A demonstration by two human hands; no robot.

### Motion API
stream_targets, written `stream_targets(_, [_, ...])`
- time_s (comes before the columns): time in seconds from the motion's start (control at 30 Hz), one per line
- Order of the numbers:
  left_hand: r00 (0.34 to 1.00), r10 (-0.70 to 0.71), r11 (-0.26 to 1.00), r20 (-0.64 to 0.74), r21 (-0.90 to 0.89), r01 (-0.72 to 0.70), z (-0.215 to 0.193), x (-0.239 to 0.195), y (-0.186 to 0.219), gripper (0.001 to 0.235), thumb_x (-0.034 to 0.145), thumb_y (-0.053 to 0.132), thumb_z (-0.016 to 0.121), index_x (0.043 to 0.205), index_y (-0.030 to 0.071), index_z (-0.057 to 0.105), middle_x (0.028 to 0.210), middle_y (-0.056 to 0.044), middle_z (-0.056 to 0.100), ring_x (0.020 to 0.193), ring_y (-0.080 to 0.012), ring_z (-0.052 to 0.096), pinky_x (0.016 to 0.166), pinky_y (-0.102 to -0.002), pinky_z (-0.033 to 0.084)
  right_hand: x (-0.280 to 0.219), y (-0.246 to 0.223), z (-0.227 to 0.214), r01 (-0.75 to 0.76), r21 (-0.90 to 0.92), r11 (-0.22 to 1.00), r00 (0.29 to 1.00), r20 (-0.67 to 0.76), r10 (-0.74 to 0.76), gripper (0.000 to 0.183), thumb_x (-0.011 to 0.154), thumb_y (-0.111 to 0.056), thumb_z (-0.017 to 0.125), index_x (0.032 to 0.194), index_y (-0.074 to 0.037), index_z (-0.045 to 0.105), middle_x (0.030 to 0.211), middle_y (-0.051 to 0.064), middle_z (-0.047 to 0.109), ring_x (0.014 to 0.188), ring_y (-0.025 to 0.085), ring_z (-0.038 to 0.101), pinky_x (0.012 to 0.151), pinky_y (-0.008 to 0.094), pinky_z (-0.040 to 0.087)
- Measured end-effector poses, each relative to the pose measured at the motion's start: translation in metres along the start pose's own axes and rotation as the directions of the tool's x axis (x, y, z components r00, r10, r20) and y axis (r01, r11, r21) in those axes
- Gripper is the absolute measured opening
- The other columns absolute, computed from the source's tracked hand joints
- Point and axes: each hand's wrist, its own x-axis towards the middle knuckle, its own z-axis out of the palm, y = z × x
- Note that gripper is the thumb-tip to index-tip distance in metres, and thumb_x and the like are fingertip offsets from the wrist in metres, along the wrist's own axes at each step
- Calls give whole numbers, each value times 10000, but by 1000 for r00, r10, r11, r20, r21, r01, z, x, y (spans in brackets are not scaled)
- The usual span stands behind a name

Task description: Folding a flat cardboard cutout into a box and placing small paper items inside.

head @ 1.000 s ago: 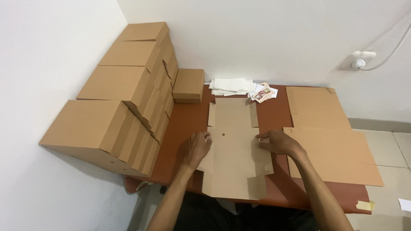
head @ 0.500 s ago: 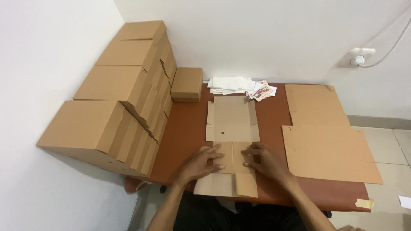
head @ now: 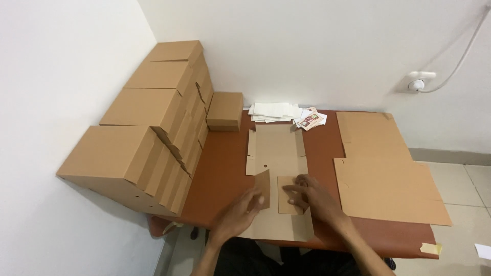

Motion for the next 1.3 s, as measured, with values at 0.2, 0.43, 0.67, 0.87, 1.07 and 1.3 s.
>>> stream_targets(0.2, [999, -5, 959, 34, 284, -5, 30, 1, -7, 973, 974, 764, 241, 1705, 124, 176, 1826, -13, 13, 1680, -192, 23, 1317, -537, 103, -4, 9, 11, 4, 141, 990, 999, -50, 3, 367, 1035, -358, 617, 1352, -270, 779, 1472, 70, 580, 1349, 291, 571, 1040, 456, 490])
stream_targets(0.43, [801, 311, 913, -511, 394, -103, 64, 36, -97, 897, 972, 775, 541, 1558, 98, 492, 1600, -97, 555, 1499, -295, 463, 1147, -528, 302, -73, -25, -48, 8, 695, 719, 1000, -14, 3, 612, 1065, -440, 380, 1250, -60, 824, 1435, 81, 799, 1347, 218, 715, 1142, 390, 502])
stream_targets(0.67, [697, 362, 899, -619, 429, -87, 73, 49, -104, 338, 1063, 285, 572, 1304, 60, 648, 1268, -125, 739, 1326, -328, 588, 1066, -548, 403, -42, 13, -36, -149, 464, 873, 955, -162, 250, 407, 1054, -290, 521, 1360, -120, 728, 1403, 55, 780, 1310, 211, 719, 1067, 363, 551])
stream_targets(0.87, [853, 206, 970, -479, 217, -112, 50, 36, -126, 553, 1056, 446, 560, 1520, 145, 567, 1406, -88, 618, 1261, -338, 575, 1023, -520, 484, 27, 17, -52, -343, 357, 869, 920, -56, 387, 693, 1003, -497, 548, 1659, -331, 400, 1540, 135, 611, 1287, 319, 659, 1040, 451, 510])
stream_targets(1.07, [888, 274, 961, -368, 67, -269, 9, 21, -134, 576, 1040, 481, 604, 1507, 144, 594, 1402, -75, 608, 1365, -277, 547, 1243, -558, 253, 21, 5, -52, -199, 604, 771, 949, -76, 305, 390, 1013, -374, 620, 1305, -191, 802, 1418, 27, 767, 1315, 219, 684, 1059, 392, 555])
stream_targets(1.3, [679, 505, 862, -533, 354, -363, -22, 41, -61, 759, 960, 279, 798, 1618, 121, 455, 1545, -201, 579, 1465, -454, 423, 1168, -732, 228, -49, 5, -53, -142, 788, 599, 682, -361, 636, 326, 1000, -122, 758, 1319, -56, 765, 1433, 276, 659, 946, 373, 734, 829, 529, 637])
